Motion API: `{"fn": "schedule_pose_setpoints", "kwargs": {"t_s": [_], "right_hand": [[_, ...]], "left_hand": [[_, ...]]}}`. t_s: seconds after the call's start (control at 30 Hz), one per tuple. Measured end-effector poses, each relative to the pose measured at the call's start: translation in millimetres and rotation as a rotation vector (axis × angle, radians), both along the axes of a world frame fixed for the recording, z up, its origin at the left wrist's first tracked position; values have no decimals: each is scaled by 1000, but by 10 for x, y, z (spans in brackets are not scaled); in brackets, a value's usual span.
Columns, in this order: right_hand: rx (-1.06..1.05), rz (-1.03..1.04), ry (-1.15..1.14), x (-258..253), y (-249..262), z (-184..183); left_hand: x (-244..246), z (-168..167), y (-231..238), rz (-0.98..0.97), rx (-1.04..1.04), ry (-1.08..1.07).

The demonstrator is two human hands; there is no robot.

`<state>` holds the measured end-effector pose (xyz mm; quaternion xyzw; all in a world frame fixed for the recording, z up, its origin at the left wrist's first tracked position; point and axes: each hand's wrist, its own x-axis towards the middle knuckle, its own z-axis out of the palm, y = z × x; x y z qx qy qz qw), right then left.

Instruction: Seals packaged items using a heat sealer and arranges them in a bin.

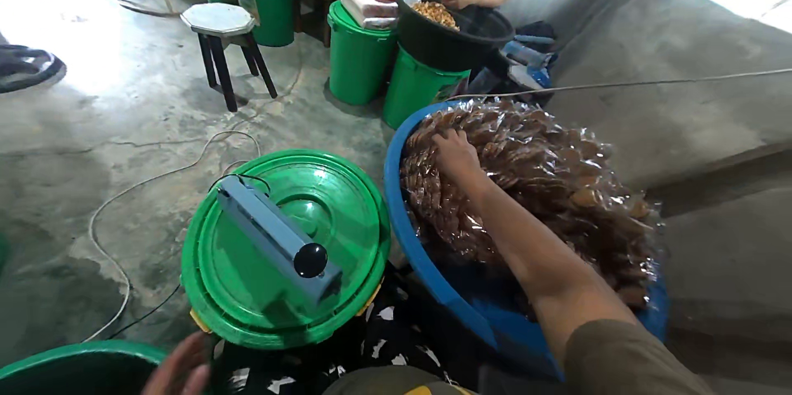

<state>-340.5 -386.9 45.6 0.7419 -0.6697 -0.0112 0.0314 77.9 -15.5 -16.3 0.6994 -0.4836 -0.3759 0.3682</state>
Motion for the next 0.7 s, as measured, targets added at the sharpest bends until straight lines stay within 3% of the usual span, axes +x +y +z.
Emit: {"fn": "schedule_pose_setpoints", "kwargs": {"t_s": [0.1, 0.2, 0.3, 0.33, 0.4, 0.47, 0.53, 0.6, 0.7], "right_hand": [[-60, 176, -241, -54, 202, 179], [230, 364, -638, 205, 954, 571], [489, 794, -977, 562, 1728, 347], [527, 839, -1074, 699, 1910, 202], [631, 610, -1264, 899, 2182, -18], [777, 172, -1501, 1036, 2349, -165], [985, -126, -1670, 1138, 2457, -292], [1099, -248, -1621, 1244, 2518, -389], [968, -160, -1418, 1398, 2422, -543]], "left_hand": [[-588, 165, -341, -309, -134, 156], [-1055, 134, -589, -449, -301, 436], [-1338, -22, -795, -599, -271, 599], [-1369, -59, -812, -643, -197, 649], [-1386, -180, -781, -607, -67, 792], [-1372, -281, -724, -428, -2, 884], [-1320, -373, -643, -221, 8, 865], [-1249, -446, -575, -120, -8, 846], [-1217, -412, -566, -27, 10, 735]]}}
